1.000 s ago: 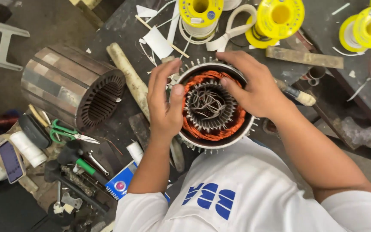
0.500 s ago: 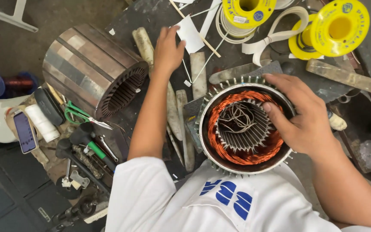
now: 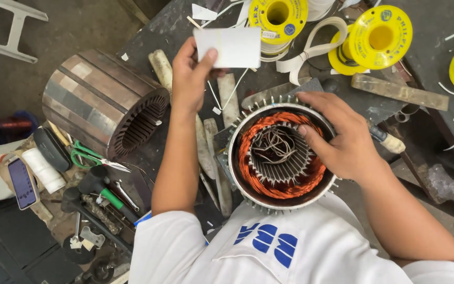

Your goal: Inserting insulation paper into motor stator slots and tying copper windings with string to secure them.

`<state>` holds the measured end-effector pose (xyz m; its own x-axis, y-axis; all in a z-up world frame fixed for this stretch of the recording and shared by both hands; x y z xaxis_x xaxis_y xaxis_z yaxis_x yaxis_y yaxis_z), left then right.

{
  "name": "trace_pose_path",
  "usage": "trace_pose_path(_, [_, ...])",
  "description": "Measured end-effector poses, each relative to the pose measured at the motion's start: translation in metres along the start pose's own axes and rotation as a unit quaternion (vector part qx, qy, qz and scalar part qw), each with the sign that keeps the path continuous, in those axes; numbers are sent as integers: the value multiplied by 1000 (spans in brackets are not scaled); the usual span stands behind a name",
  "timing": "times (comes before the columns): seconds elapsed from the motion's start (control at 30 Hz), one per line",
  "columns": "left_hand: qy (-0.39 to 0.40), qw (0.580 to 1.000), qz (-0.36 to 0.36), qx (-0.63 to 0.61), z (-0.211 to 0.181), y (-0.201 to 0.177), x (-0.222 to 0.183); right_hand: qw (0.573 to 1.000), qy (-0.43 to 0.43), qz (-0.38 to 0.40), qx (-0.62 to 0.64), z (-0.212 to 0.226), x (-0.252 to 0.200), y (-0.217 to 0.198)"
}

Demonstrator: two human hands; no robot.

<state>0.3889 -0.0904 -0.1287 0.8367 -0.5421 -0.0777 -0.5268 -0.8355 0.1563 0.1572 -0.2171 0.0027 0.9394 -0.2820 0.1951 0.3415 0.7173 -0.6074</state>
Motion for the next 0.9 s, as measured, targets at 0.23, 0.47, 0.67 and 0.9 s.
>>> trace_pose_path(0.23, [116, 984, 126, 39, -95, 68, -91, 999, -43, -27, 0, 5, -7, -5])
trace_pose_path(0.47, [167, 926, 180, 288, -122, 107, -132, 978, -46, -84, 184, 8, -27, -23])
trace_pose_path(0.67, [103, 987, 79, 99, -103, 87, -130, 964, 79, -77, 242, -23, -23, -30])
trace_pose_path(0.9, [33, 986, 56, -151, -83, 97, -153, 791, 117, 119, 589, -30, -17, -1])
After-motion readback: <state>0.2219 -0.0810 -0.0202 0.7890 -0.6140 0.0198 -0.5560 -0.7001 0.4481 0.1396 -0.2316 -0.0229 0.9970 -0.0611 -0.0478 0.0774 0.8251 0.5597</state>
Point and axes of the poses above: each hand's wrist, its own x-axis towards the middle knuckle, its own y-axis out of the palm, z = x × y, the point moved 10 cm from there along x, towards the middle knuckle, and after that the axes turned 4 degrees about -z, right-handed, at the moved point
